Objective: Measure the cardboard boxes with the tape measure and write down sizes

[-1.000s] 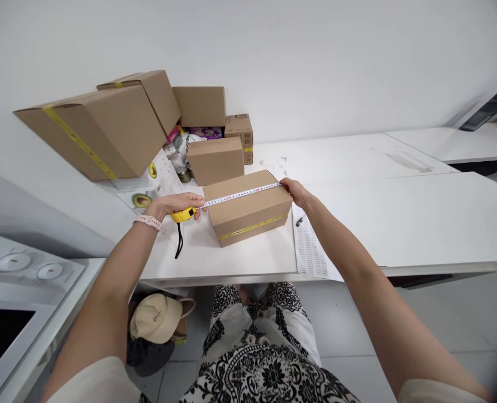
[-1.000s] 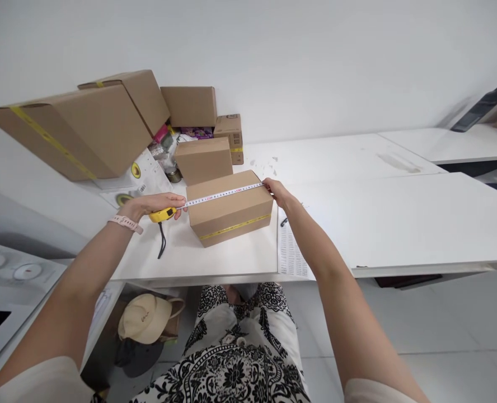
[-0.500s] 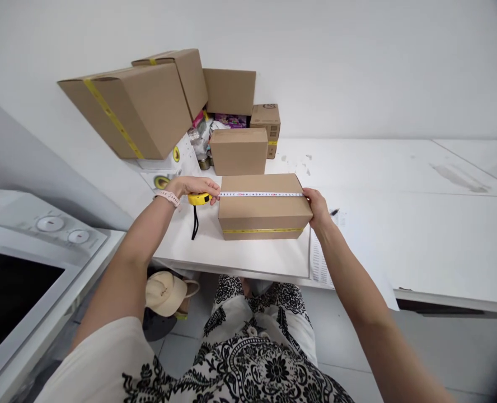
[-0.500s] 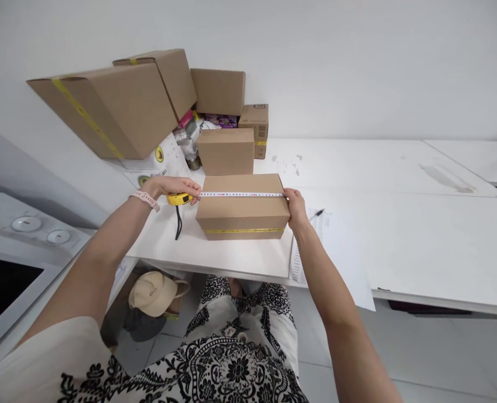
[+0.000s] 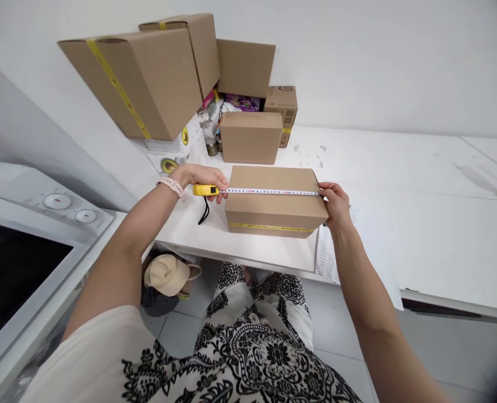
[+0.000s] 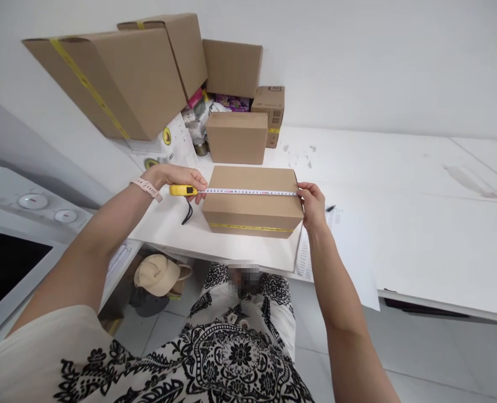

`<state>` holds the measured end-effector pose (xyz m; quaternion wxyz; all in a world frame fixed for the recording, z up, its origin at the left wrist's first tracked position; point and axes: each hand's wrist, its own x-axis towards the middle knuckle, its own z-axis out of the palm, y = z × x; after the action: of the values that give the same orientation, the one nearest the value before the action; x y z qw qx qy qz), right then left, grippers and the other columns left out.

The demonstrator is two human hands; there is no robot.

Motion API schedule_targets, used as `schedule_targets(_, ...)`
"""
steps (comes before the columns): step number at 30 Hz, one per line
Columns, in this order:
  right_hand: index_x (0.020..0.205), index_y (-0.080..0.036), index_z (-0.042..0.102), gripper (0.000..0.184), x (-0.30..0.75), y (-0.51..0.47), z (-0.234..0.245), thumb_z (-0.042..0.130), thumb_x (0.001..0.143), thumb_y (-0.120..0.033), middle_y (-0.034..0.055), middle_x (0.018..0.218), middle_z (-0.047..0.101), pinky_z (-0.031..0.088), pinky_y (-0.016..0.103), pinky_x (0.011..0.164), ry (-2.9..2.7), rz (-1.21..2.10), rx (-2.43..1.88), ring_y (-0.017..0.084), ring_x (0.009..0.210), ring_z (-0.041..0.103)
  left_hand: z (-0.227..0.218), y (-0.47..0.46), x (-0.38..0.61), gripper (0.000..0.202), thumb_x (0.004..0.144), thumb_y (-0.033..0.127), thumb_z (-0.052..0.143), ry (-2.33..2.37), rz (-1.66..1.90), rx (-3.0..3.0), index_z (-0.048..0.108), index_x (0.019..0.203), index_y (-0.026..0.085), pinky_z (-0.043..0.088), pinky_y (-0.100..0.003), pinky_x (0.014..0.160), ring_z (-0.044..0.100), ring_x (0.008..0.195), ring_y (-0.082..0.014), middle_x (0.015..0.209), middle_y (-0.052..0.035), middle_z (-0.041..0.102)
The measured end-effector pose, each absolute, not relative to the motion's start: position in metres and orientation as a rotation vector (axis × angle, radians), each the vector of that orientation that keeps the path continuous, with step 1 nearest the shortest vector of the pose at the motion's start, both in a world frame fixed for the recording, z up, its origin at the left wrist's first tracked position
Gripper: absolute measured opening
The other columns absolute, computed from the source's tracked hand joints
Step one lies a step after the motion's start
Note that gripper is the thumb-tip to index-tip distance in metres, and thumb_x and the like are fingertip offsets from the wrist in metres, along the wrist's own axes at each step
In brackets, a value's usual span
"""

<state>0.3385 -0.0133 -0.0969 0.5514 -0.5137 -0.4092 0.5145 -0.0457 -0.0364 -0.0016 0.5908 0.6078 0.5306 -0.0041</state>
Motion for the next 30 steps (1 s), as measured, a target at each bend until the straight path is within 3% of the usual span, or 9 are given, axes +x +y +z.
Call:
schedule_targets(11, 0.090, -0.025, 0.067, 0.029, 0.340, -0.012, -0.101, 0.066, 0.061, -0.028, -0.0015, 0.091, 0.067, 0.047, 0.029, 0.067, -1.042, 1.210, -1.125, 0.015, 0.074, 0.054, -0.001, -0.029, -0.047, 0.037, 0.067, 0.047, 0.086, 1.257, 0.036, 1.396, 0.069, 0.071, 0.015, 0.048, -0.028, 0.051, 0.062, 0.051, -0.0158, 0.073, -0.0109, 0.072)
schedule_targets(22, 0.086, -0.024, 0.066, 0.023, 0.341, -0.009, -0.109, 0.068, 0.064, -0.028, 0.0000, 0.115, 0.070, 0.049, 0.030, 0.071, -1.037, 1.181, -1.075, 0.017, 0.086, 0.061, 0.000, -0.021, -0.049, 0.032, 0.068, 0.043, 0.084, 1.265, 0.003, 1.428, 0.070, 0.074, 0.015, 0.050, -0.026, 0.057, 0.065, 0.060, -0.0159, 0.075, -0.0087, 0.074)
schedule_targets(30, 0.085, -0.024, 0.063, 0.021, 0.340, -0.009, -0.109, 0.066, 0.065, -0.028, 0.0020, 0.121, 0.069, 0.051, 0.031, 0.073, -1.072, 1.166, -1.072, 0.019, 0.093, 0.063, 0.006, -0.020, -0.050, 0.034, 0.070, 0.045, 0.084, 1.263, -0.041, 1.484, 0.073, 0.080, 0.014, 0.049, -0.022, 0.056, 0.066, 0.062, -0.0151, 0.080, -0.0078, 0.076)
